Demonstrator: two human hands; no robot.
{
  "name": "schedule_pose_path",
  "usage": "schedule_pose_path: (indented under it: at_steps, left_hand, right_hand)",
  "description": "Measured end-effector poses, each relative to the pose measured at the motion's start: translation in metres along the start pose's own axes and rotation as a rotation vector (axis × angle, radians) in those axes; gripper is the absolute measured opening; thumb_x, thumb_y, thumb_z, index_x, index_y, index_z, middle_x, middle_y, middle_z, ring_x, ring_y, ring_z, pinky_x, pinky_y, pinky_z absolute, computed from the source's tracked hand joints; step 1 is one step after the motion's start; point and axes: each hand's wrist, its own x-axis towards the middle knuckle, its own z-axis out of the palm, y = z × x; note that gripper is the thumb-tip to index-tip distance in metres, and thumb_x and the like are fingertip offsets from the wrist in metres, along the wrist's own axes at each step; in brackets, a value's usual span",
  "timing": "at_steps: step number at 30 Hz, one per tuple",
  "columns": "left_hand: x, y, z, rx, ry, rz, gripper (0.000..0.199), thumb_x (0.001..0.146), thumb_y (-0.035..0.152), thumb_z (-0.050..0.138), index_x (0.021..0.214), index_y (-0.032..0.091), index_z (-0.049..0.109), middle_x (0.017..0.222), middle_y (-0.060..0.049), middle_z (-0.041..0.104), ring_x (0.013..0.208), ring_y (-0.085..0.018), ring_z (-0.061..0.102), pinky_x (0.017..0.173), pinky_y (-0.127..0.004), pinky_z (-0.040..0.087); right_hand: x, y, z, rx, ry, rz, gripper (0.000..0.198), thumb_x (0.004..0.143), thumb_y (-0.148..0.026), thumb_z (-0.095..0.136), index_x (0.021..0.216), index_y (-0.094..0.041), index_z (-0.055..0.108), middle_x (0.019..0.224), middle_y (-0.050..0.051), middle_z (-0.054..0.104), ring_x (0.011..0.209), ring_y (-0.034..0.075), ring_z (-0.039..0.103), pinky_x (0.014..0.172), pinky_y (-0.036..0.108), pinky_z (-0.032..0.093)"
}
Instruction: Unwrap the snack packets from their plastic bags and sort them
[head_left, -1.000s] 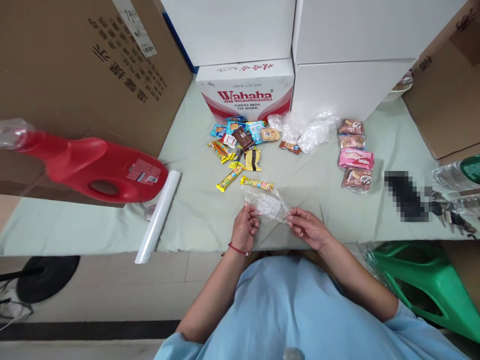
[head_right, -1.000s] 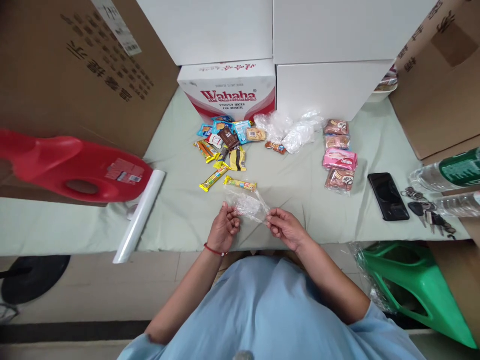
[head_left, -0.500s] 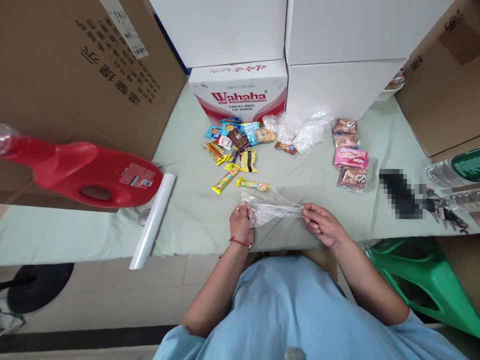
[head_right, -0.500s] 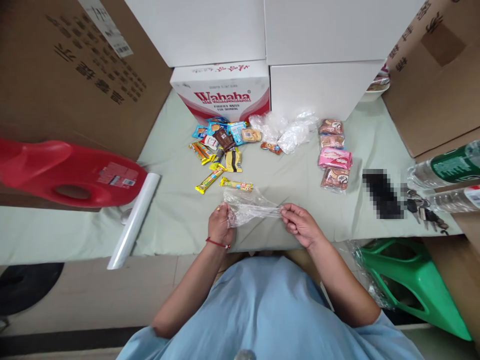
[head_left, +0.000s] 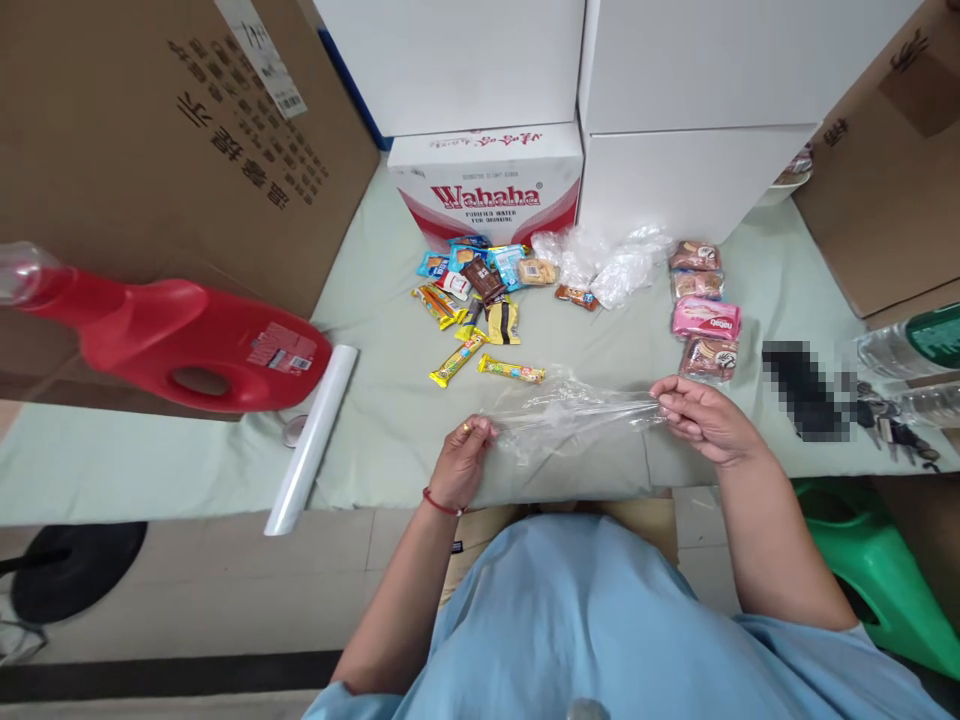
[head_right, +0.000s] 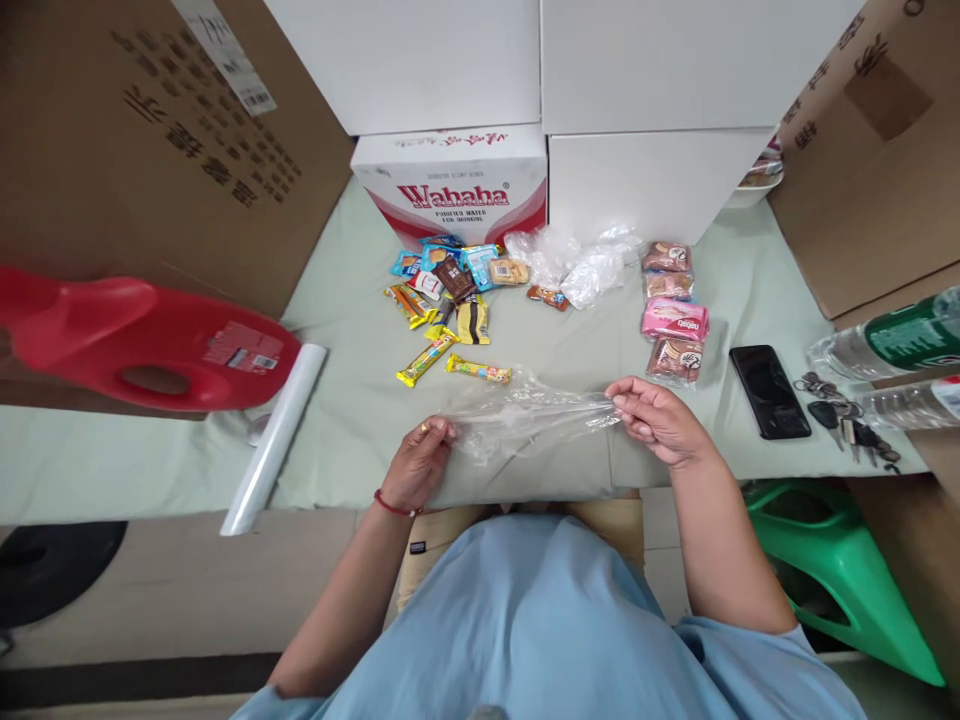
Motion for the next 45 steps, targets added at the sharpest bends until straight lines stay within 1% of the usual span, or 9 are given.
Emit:
schedule_pose_path:
  at_steps: [4, 8, 11, 17, 22, 28, 34, 38, 45]
  left_hand:
    - [0.002, -0.005, 0.006, -0.153, 0.033, 0.004, 0.045, 0.072, 0.052, 0.085, 0.073, 0.02, 0.055, 0.077, 0.003, 0.064, 0.079, -0.012, 0.068, 0.075, -0.025, 0.055]
    - [0.006, -0.012, 0.011, -0.265, 0.169, -0.085, 0.043, 0.078, 0.049, 0.081, 0.081, 0.022, 0.048, 0.07, 0.009, 0.062, 0.06, -0.011, 0.068, 0.071, -0.031, 0.059]
    - [0.008, -0.016, 0.015, -0.264, 0.217, -0.093, 0.045, 0.078, 0.05, 0.08, 0.085, 0.023, 0.045, 0.071, 0.009, 0.065, 0.062, -0.014, 0.072, 0.075, -0.036, 0.061]
    - [-0.001, -0.021, 0.03, -0.155, 0.159, 0.045, 0.051, 0.077, 0.061, 0.077, 0.083, 0.023, 0.043, 0.077, 0.007, 0.064, 0.068, -0.012, 0.07, 0.076, -0.034, 0.062]
    - [-0.009, -0.027, 0.038, -0.094, 0.135, 0.092, 0.05, 0.078, 0.062, 0.075, 0.082, 0.022, 0.045, 0.081, 0.005, 0.063, 0.074, -0.012, 0.069, 0.077, -0.032, 0.062]
    - [-0.004, -0.026, 0.018, -0.13, 0.196, 0.097, 0.049, 0.078, 0.061, 0.077, 0.082, 0.022, 0.047, 0.082, 0.004, 0.064, 0.077, -0.014, 0.071, 0.073, -0.028, 0.058]
    - [-0.009, -0.04, 0.022, 0.108, 0.119, 0.21, 0.041, 0.088, 0.063, 0.064, 0.082, 0.023, 0.055, 0.088, -0.002, 0.069, 0.089, -0.019, 0.07, 0.081, -0.033, 0.058]
    - [-0.014, -0.047, 0.027, 0.228, 0.073, 0.243, 0.038, 0.091, 0.06, 0.062, 0.084, 0.023, 0.059, 0.093, -0.005, 0.072, 0.093, -0.021, 0.07, 0.087, -0.036, 0.056]
    - [-0.01, -0.037, 0.019, -0.078, 0.201, 0.137, 0.045, 0.08, 0.062, 0.073, 0.083, 0.023, 0.052, 0.083, 0.003, 0.067, 0.083, -0.016, 0.072, 0.081, -0.033, 0.059]
  right_hand:
    - [0.006, 0.005, 0.006, 0.128, -0.011, -0.037, 0.027, 0.077, -0.03, 0.084, 0.099, -0.02, 0.071, 0.062, -0.006, 0.051, 0.04, 0.0, 0.027, 0.037, 0.012, 0.025]
    - [0.016, 0.023, 0.021, 0.317, 0.102, -0.157, 0.034, 0.08, -0.034, 0.082, 0.111, -0.025, 0.07, 0.088, 0.002, 0.072, 0.06, 0.008, 0.058, 0.05, 0.017, 0.049]
    - [0.019, 0.042, 0.034, 0.349, 0.146, -0.094, 0.032, 0.086, -0.044, 0.076, 0.11, -0.023, 0.072, 0.102, 0.006, 0.077, 0.069, 0.011, 0.065, 0.059, 0.02, 0.056]
    - [0.022, 0.069, 0.075, 0.177, 0.055, 0.125, 0.052, 0.083, -0.066, 0.07, 0.097, -0.016, 0.073, 0.1, 0.012, 0.076, 0.057, 0.01, 0.059, 0.037, 0.018, 0.037]
    - [0.035, 0.064, 0.11, 0.071, 0.074, 0.027, 0.047, 0.062, -0.055, 0.089, 0.076, -0.019, 0.062, 0.068, -0.004, 0.057, 0.05, 0.005, 0.04, 0.038, 0.016, 0.023]
    - [0.03, 0.054, 0.095, 0.132, 0.013, 0.081, 0.042, 0.06, -0.044, 0.089, 0.071, -0.018, 0.058, 0.065, -0.005, 0.051, 0.05, 0.004, 0.034, 0.04, 0.018, 0.015]
    - [0.026, 0.065, 0.1, 0.001, 0.086, 0.183, 0.06, 0.066, -0.075, 0.075, 0.077, -0.018, 0.06, 0.067, -0.004, 0.051, 0.046, 0.004, 0.032, 0.038, 0.019, 0.012]
    - [0.032, 0.073, 0.112, -0.103, 0.051, 0.111, 0.057, 0.066, -0.071, 0.078, 0.072, -0.021, 0.053, 0.056, -0.009, 0.042, 0.044, 0.005, 0.028, 0.038, 0.02, 0.013]
    - [0.022, 0.072, 0.09, -0.135, -0.123, 0.127, 0.048, 0.07, -0.06, 0.08, 0.075, -0.021, 0.053, 0.057, -0.01, 0.043, 0.044, 0.005, 0.029, 0.037, 0.018, 0.016]
